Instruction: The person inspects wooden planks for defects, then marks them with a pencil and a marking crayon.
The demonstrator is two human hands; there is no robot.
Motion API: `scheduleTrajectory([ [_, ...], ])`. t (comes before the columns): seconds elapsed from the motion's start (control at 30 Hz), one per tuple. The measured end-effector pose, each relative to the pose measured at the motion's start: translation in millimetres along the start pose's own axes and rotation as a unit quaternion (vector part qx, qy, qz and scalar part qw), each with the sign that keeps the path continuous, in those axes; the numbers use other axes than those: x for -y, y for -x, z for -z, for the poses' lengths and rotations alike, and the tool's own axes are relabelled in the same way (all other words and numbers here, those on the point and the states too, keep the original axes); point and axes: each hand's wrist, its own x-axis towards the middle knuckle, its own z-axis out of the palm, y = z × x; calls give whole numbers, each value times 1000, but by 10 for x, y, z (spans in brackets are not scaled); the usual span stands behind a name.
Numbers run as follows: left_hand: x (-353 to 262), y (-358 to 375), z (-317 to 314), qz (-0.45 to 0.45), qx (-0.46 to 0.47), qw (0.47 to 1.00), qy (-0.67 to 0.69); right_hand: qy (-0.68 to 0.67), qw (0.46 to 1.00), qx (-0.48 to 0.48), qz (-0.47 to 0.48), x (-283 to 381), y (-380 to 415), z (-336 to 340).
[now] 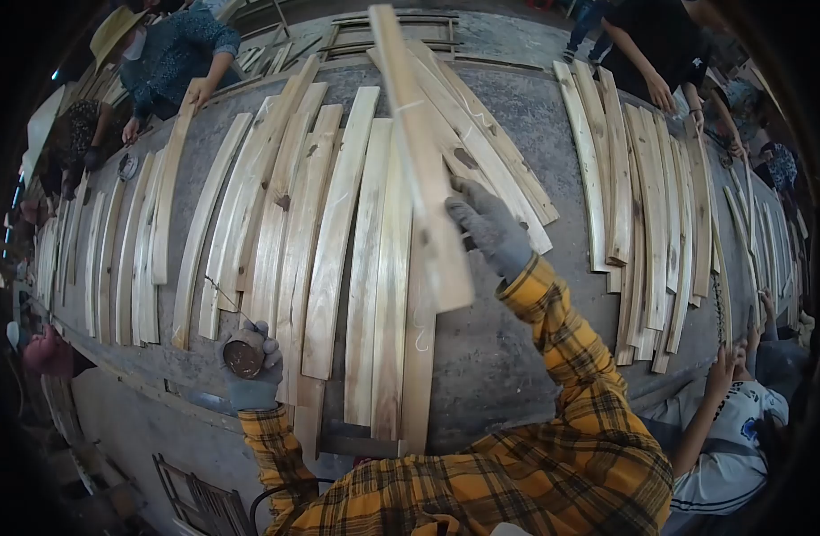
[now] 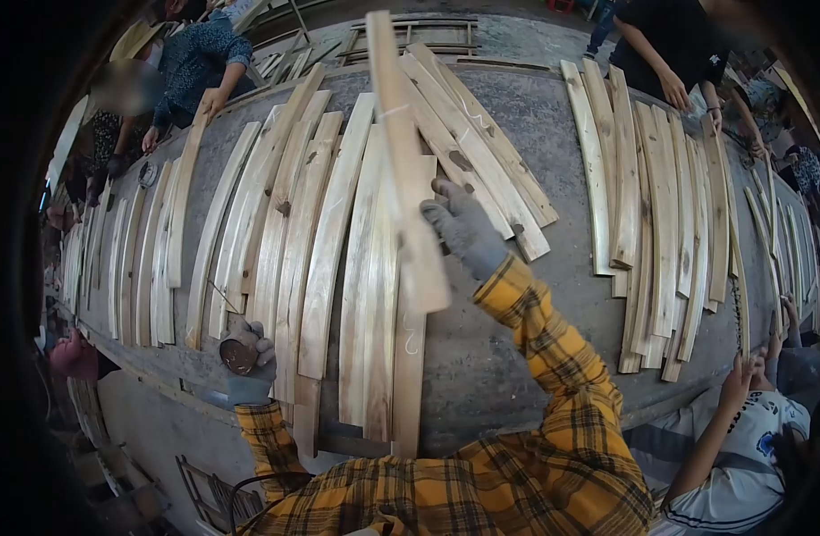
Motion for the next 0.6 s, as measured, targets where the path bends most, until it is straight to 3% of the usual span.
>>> scheduleTrajectory([
  [0.03,-24,2,-35,1,6,1000,11,39,995,-93,-4,242,134,-179],
  [0.07,-44,18,-72,1,8,1000,9,236,952,-185,59,-107,-170,18],
  [0.1,-58,38,-106,8,28,1000,2,423,857,-268,119,-466,-576,330],
  [0.17,-55,104,-111,14,44,999,-4,532,757,-369,-86,-505,-839,731],
  [0.27,-86,142,-78,10,39,999,-21,512,772,-372,-57,-847,-1130,1259],
  [0.33,-74,168,-20,16,35,999,-20,476,836,-245,-116,-655,-1051,1417],
  [0.37,-78,187,-8,14,35,999,-21,476,837,-244,-115,-537,-949,1488],
  [0.43,-88,190,-7,13,14,1000,-20,193,970,-98,-115,-338,-768,1562],
  [0.47,-99,209,-3,13,12,1000,-19,203,970,-136,-5,-489,-723,1462],
  [0.53,-100,182,-41,16,24,999,-19,53,992,-76,-80,-426,-284,984],
  [0.57,-85,182,-59,18,24,999,-18,97,988,-115,24,-431,34,580],
  [0.6,-75,161,-90,21,31,999,-14,254,964,-67,-47,-536,22,433],
])
